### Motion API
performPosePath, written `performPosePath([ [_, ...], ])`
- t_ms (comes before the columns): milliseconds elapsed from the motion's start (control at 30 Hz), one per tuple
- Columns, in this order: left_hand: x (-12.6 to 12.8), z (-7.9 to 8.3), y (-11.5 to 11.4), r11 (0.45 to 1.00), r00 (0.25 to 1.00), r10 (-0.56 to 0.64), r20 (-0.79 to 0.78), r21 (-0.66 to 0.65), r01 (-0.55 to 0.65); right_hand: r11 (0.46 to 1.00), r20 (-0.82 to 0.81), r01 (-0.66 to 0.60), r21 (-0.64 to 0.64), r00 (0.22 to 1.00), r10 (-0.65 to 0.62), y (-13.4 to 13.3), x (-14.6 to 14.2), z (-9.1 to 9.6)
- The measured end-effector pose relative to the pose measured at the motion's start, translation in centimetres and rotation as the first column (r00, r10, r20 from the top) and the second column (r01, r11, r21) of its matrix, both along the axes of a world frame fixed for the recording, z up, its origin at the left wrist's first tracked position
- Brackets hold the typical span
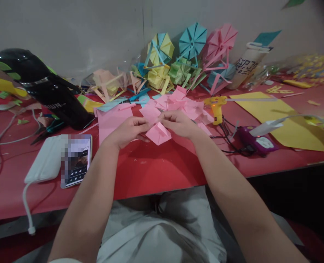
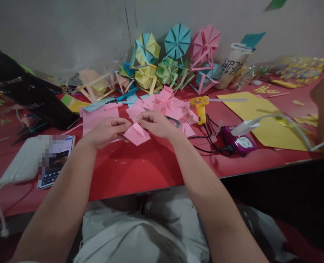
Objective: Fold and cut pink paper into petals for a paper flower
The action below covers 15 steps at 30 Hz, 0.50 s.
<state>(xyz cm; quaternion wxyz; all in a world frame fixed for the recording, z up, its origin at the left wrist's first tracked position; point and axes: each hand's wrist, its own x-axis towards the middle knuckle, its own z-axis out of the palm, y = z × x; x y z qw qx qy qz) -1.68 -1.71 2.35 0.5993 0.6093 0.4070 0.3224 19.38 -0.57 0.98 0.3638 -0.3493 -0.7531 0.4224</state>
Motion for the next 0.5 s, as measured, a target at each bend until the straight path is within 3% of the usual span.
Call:
performPosePath([
  [100,0.2,-0.1,0.1,0.990,0.984,0.130,0.118,0.046,-0.136,0.989,-0.058,0.138,0.044,0.989,-0.135,0.5,0.0,-0.5],
  [233,0.6,-0.5,0.1,0.974,0.981,0.150,0.126,0.153,-0.168,0.957,-0.132,0.274,0.100,0.956,-0.260,1.0,-0.1,-1.0],
  [367,0.9,-1.0,0.4,0.944,0.963,0.219,0.160,0.217,-0.250,0.954,-0.128,0.279,0.110,0.956,-0.265,0.9,-0.4,-1.1],
  [500,1.1,-1.3,0.6,0.946,0.960,0.201,0.196,0.217,-0.242,0.950,-0.171,0.274,0.150,0.953,-0.248,1.1,-0.5,-1.2],
])
